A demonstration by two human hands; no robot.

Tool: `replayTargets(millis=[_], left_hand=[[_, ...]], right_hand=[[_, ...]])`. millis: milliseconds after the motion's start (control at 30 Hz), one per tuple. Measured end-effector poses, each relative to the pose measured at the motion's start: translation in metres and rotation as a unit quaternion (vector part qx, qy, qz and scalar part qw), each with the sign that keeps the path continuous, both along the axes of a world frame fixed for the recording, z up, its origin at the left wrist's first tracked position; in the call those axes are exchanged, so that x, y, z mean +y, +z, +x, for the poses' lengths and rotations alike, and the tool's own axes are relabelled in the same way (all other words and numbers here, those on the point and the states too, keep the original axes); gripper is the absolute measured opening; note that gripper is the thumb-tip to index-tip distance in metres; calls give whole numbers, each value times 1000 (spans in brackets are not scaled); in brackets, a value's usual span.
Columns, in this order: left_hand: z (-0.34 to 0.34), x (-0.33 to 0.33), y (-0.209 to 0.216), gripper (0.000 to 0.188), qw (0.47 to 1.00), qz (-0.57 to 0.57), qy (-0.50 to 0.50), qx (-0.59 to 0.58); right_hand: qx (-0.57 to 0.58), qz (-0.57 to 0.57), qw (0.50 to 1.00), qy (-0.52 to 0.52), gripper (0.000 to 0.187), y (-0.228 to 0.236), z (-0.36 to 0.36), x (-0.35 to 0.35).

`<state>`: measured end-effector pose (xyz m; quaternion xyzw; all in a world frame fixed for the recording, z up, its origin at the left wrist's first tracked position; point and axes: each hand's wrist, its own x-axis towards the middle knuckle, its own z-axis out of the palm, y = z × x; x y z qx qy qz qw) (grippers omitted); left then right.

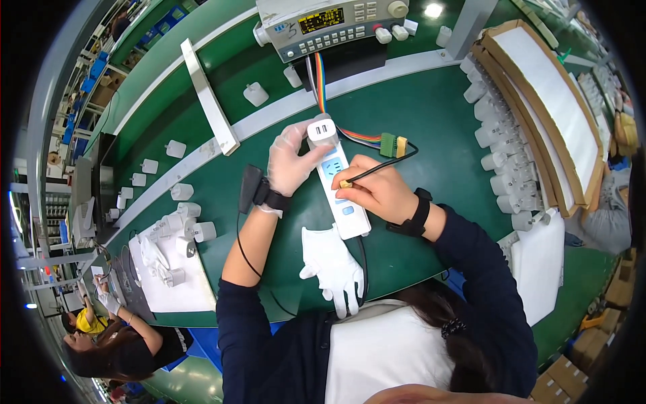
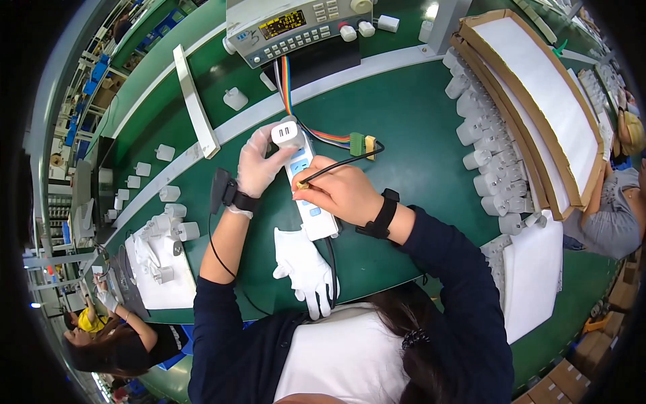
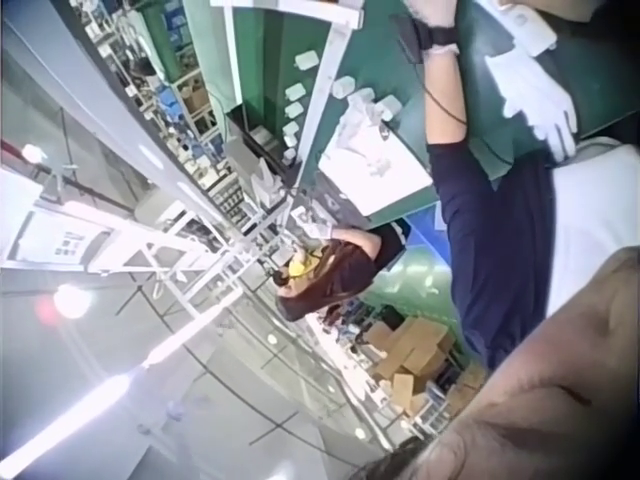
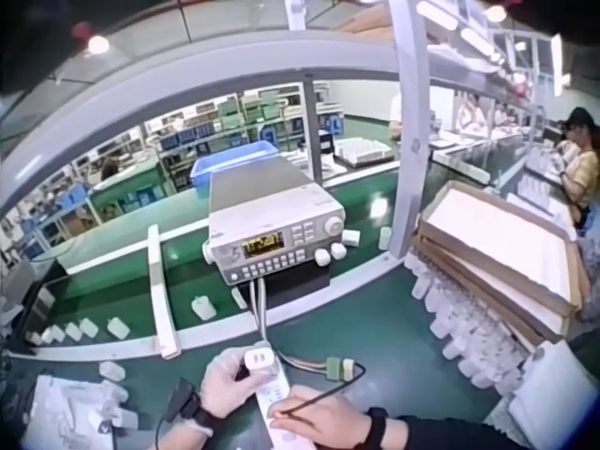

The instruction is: The person picks up a power adapter, plugs it into a power strip, and touches a probe to it while checking a testing device. After each test, the person removes the adapter and places it back on the conveyor belt, repeating the process for several others.

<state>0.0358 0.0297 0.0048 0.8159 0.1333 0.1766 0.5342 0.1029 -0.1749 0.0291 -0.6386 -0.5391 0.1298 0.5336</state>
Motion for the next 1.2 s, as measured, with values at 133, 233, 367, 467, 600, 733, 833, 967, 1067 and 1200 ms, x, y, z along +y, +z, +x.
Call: replayTargets(millis=[133, 233, 367, 467, 600, 733, 833, 967, 1067, 1200], left_hand=[[-1, -4, -7, 47, 997, 59, 2, -47], [-6, -6, -18, 47, 998, 38, -2, -53], [-6, -7, 0, 47, 970, 240, 9, -44], [-27, -26, 17, 49, 984, 140, 48, -99], [-59, -39, 12, 52, 978, 122, -148, -82], [-59, -53, 6, 54, 962, 242, -106, -65], [-58, -54, 3, 54, 968, 216, -106, -65], [-60, -53, -5, 53, 972, 206, -88, -68], [-58, -51, -8, 53, 974, 198, -89, -68], [-56, -47, -7, 54, 973, 189, -115, -67]], right_hand=[[-5, 3, 1000, -2, 14, -1, 0, -3], [-10, 5, 1000, -3, 14, 0, 1, 0], [-14, 7, 1000, -1, 14, -2, -1, 0], [-13, 10, 1000, -19, 14, -3, 6, -1], [-26, 29, 999, -4, 11, 4, 0, 2], [-55, 138, 987, -55, 11, 26, 9, 8], [47, 128, 988, -73, 14, 28, 24, 23], [66, 53, 996, -21, 12, 17, 14, 10], [12, 20, 1000, -12, 10, 16, 8, 0], [-32, -8, 999, -23, 8, 12, 3, -3]])
